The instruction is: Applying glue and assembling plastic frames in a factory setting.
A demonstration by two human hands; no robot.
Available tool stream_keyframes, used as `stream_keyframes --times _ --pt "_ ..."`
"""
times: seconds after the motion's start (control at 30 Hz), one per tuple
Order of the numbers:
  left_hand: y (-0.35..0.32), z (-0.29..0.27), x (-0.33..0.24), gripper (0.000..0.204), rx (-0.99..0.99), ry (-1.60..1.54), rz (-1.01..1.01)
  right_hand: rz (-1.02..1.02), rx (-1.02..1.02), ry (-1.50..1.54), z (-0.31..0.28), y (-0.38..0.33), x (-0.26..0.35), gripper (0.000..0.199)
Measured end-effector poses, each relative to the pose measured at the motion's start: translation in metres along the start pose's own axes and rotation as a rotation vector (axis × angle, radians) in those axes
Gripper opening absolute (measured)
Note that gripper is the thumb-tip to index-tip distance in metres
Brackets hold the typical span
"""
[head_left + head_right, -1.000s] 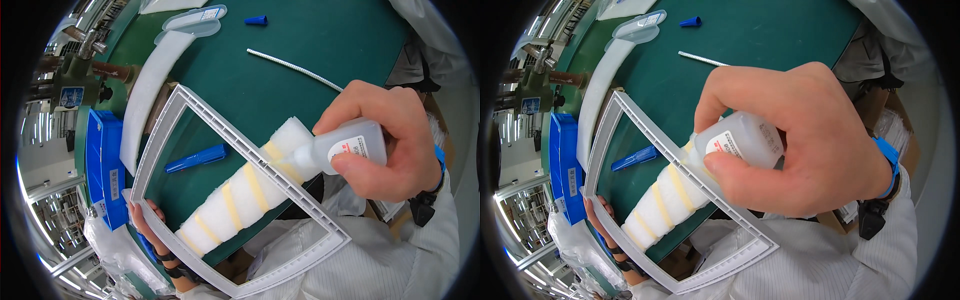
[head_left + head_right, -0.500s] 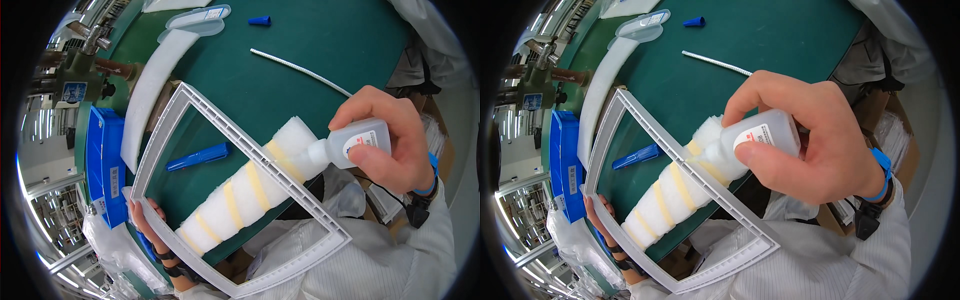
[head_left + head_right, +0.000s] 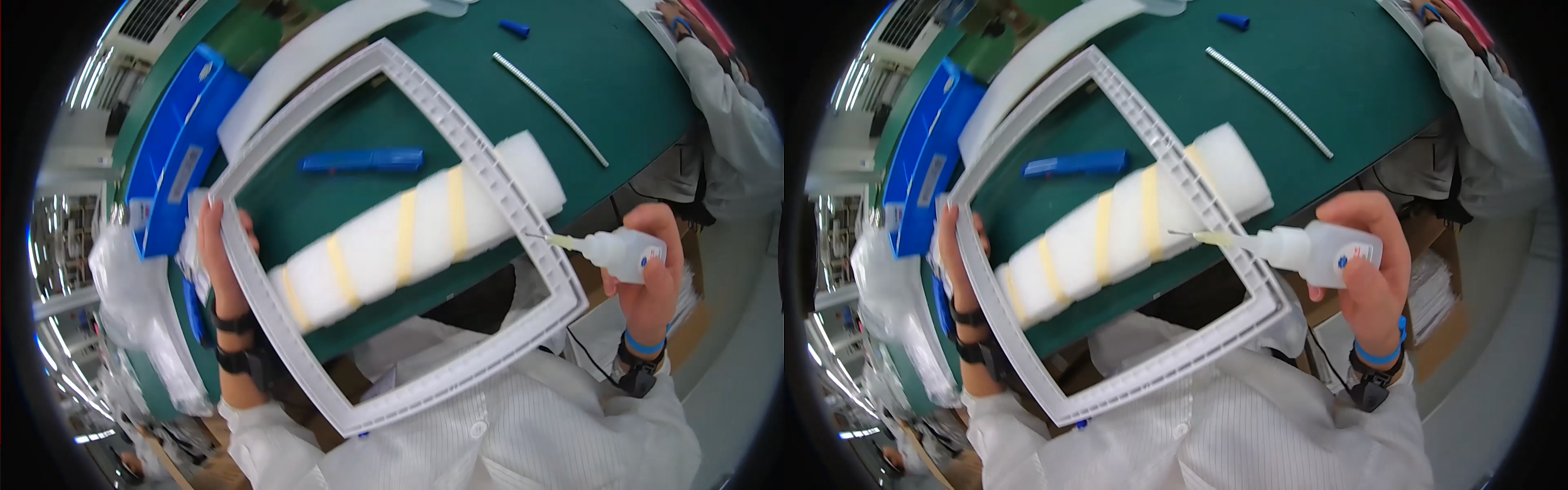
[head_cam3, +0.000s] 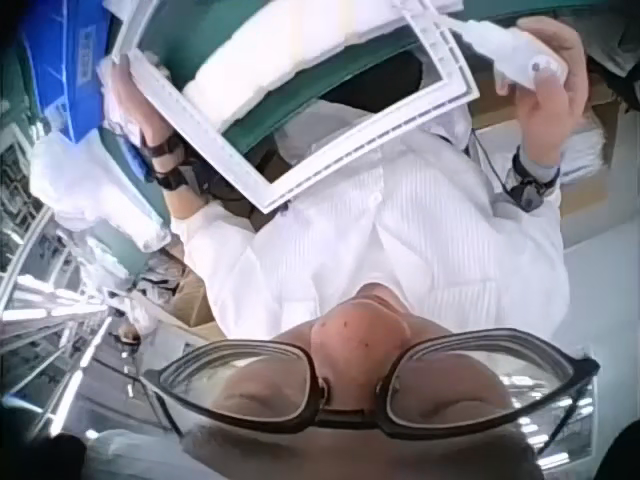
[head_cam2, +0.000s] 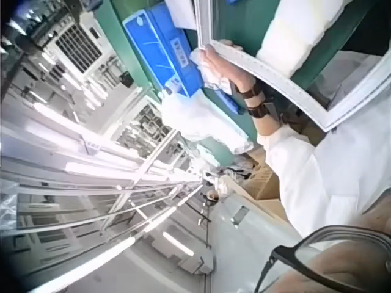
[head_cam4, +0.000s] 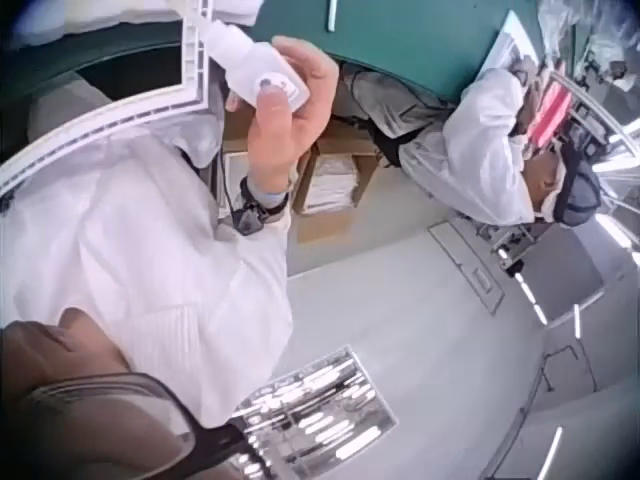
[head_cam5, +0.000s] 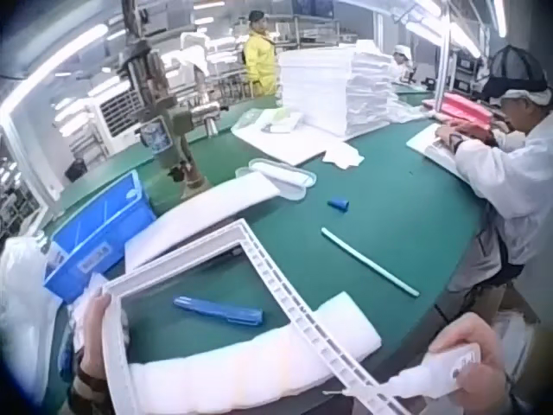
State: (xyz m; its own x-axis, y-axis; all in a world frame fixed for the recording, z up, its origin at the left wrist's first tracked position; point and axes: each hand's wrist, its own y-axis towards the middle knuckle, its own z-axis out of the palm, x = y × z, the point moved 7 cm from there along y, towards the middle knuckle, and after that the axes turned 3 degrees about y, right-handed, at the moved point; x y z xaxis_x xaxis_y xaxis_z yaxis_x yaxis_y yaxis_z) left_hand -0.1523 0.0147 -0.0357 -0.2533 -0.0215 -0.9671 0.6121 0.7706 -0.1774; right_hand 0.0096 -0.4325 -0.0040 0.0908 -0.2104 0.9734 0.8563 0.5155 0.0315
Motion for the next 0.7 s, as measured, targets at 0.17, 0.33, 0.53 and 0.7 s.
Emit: stream_keyframes --times 0.17,0.33,0.53,0.7 --pt "0.005 -0.008 0.004 0.02 0.065 -0.082 0.056 0.034 0.04 -0.045 0.021 -0.06 -0.01 0.049" --pt "0.005 -0.005 0.002 0.026 0.088 -0.065 0.132 0.019 0.139 -0.087 0.032 -0.098 -0.016 0.039" --pt "0.007 -0.007 0.002 0.031 0.127 -0.096 0.168 -0.004 0.154 -0.269 0.04 -0.108 -0.004 0.035" --pt "0.005 -0.009 0.003 0.034 0.128 -0.114 0.162 -0.012 0.18 -0.365 0.05 -0.105 0.002 0.035"
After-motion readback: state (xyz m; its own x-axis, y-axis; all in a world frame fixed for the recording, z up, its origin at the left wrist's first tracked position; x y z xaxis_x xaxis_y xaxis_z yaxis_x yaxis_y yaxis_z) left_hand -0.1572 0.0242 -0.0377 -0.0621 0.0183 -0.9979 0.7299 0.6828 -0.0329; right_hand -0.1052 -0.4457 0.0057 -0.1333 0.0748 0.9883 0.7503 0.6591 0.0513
